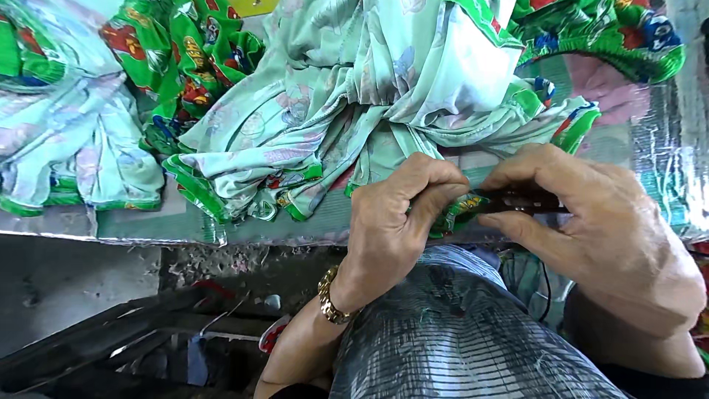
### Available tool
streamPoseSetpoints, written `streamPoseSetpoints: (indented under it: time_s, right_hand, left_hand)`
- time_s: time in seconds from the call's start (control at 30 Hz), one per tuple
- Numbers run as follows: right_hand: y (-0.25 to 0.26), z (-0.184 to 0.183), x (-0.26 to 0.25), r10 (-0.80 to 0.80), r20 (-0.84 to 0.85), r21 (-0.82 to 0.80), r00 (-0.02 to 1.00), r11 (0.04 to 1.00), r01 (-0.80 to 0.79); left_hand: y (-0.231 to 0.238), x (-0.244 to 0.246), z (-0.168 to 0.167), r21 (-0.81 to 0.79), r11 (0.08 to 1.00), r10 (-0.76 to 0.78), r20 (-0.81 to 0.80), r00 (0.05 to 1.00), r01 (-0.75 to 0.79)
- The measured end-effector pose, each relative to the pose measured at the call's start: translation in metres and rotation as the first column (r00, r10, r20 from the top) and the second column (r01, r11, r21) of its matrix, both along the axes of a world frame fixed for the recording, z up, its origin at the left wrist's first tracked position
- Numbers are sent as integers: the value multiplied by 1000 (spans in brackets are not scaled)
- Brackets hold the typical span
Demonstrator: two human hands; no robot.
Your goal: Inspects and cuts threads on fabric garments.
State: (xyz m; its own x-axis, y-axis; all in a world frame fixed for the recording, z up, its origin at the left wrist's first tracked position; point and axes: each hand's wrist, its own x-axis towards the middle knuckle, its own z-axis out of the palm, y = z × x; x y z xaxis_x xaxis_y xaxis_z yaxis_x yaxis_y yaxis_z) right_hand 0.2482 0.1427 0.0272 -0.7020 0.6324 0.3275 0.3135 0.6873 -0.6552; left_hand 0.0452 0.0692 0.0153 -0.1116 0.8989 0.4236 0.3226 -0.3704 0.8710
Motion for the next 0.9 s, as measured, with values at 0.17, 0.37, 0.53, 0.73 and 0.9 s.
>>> streamPoseSetpoints:
  time_s: [0.17,0.37,0.53,0.73,0.9]
  right_hand:
    - [4,0,-2,55,12,22,998,998,-56]
    - [4,-3,-2,51,-30,5,998,999,-51]
    - [4,-6,-2,76,-85,3,993,997,-76]
    - [6,-5,-1,62,-57,-4,996,998,-63]
    - [7,-7,-4,66,-31,-12,997,998,-66]
  left_hand:
    - [0,1,0,40,999,-4,-98,995,8]
    - [0,0,2,32,999,10,-81,997,-7]
    - [1,1,2,32,999,12,-73,997,-10]
    - [1,1,3,56,998,6,-131,991,1]
    - [1,2,2,113,993,1,-227,974,25]
